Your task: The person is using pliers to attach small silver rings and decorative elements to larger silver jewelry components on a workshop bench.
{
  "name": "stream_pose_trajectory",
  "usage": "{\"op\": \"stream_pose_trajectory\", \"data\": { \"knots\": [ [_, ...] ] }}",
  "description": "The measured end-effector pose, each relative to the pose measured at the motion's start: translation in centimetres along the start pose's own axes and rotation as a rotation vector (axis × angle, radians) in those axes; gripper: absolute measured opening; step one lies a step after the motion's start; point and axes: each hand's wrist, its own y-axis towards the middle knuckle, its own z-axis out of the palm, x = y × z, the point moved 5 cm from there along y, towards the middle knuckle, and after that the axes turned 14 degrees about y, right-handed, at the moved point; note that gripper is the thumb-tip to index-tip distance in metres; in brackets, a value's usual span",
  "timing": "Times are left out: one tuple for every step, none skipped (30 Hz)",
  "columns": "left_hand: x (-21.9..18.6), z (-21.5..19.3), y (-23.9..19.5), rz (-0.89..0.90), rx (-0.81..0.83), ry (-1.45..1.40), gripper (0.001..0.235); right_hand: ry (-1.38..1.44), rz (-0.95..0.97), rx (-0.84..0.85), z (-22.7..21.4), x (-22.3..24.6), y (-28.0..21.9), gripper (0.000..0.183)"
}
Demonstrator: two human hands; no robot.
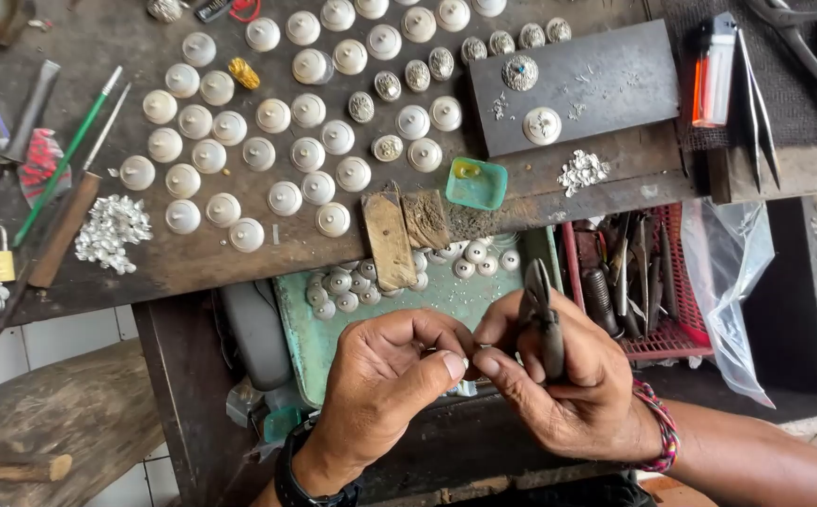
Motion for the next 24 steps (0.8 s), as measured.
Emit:
{"op": "stream_pose_trajectory", "data": {
  "knots": [
    [0.2,0.0,0.0,-0.004,-0.002,-0.001,0.006,0.003,0.004,0.001,0.0,-0.1,-0.1,0.032],
    [0.4,0.0,0.0,-0.008,-0.001,0.015,0.006,0.023,0.053,0.000,-0.1,-0.5,-0.3,0.030],
    [0.5,-0.1,0.1,-0.010,-0.001,0.031,0.006,0.044,0.101,-0.001,-0.1,-0.8,-0.4,0.028],
    [0.4,-0.1,0.1,-0.012,-0.004,0.031,0.006,0.046,0.102,0.001,0.0,-0.9,-0.4,0.028],
    [0.4,-0.1,0.1,-0.017,-0.005,0.040,0.007,0.082,0.111,-0.007,0.0,-1.0,-0.4,0.029],
    [0.4,-0.1,0.1,-0.023,-0.007,0.048,0.007,0.117,0.120,-0.015,0.0,-1.1,-0.4,0.029],
    [0.4,-0.1,0.1,-0.023,-0.008,0.049,0.007,0.118,0.119,-0.015,0.0,-1.1,-0.4,0.029],
    [0.5,-0.1,0.1,-0.027,-0.001,0.040,0.008,0.122,0.134,-0.025,0.0,-1.2,-0.4,0.029],
    [0.6,-0.1,0.1,-0.030,0.007,0.028,0.009,0.124,0.149,-0.034,-0.1,-1.2,-0.5,0.029],
    [0.6,-0.1,0.2,-0.030,0.006,0.028,0.009,0.124,0.149,-0.033,-0.1,-1.3,-0.4,0.029],
    [0.7,-0.2,0.1,-0.062,0.009,0.028,0.011,0.158,0.156,-0.026,0.0,-1.3,-0.4,0.029],
    [0.8,-0.2,0.1,-0.094,0.011,0.029,0.012,0.193,0.164,-0.018,0.1,-1.3,-0.5,0.028],
    [0.9,-0.2,0.1,-0.094,0.009,0.029,0.012,0.194,0.164,-0.017,0.1,-1.3,-0.5,0.028],
    [1.1,-0.2,0.1,-0.116,0.007,0.010,0.012,0.216,0.184,-0.034,0.0,-1.4,-0.6,0.028],
    [1.3,-0.2,0.1,-0.136,0.006,-0.008,0.012,0.238,0.203,-0.052,0.0,-1.5,-0.7,0.028],
    [1.4,-0.2,0.1,-0.135,0.005,-0.007,0.012,0.238,0.202,-0.051,0.0,-1.6,-0.7,0.028],
    [1.4,-0.2,0.1,-0.136,0.005,-0.025,0.011,0.226,0.192,-0.060,0.0,-1.6,-0.8,0.027],
    [1.4,-0.2,0.1,-0.138,0.005,-0.042,0.011,0.214,0.183,-0.069,-0.1,-1.5,-0.8,0.027],
    [1.3,-0.2,0.1,-0.136,0.007,-0.039,0.011,0.214,0.179,-0.072,-0.3,-1.4,-0.7,0.027],
    [1.1,-0.1,0.1,-0.131,-0.001,-0.034,0.010,0.139,0.147,-0.042,-0.3,-1.2,-0.6,0.027],
    [0.8,-0.1,0.2,-0.121,-0.002,-0.026,0.010,0.058,0.109,-0.019,-0.5,-0.9,-0.4,0.026],
    [0.8,0.0,0.1,-0.114,0.007,-0.021,0.010,0.053,0.101,-0.027,-0.4,-0.8,-0.1,0.026],
    [1.0,-0.1,0.1,-0.127,-0.012,-0.024,0.011,0.092,0.018,0.002,-0.3,-0.3,0.2,0.027],
    [1.1,-0.1,0.3,-0.140,-0.032,-0.027,0.013,0.129,-0.066,0.034,-0.3,0.2,0.5,0.028]
  ]
}}
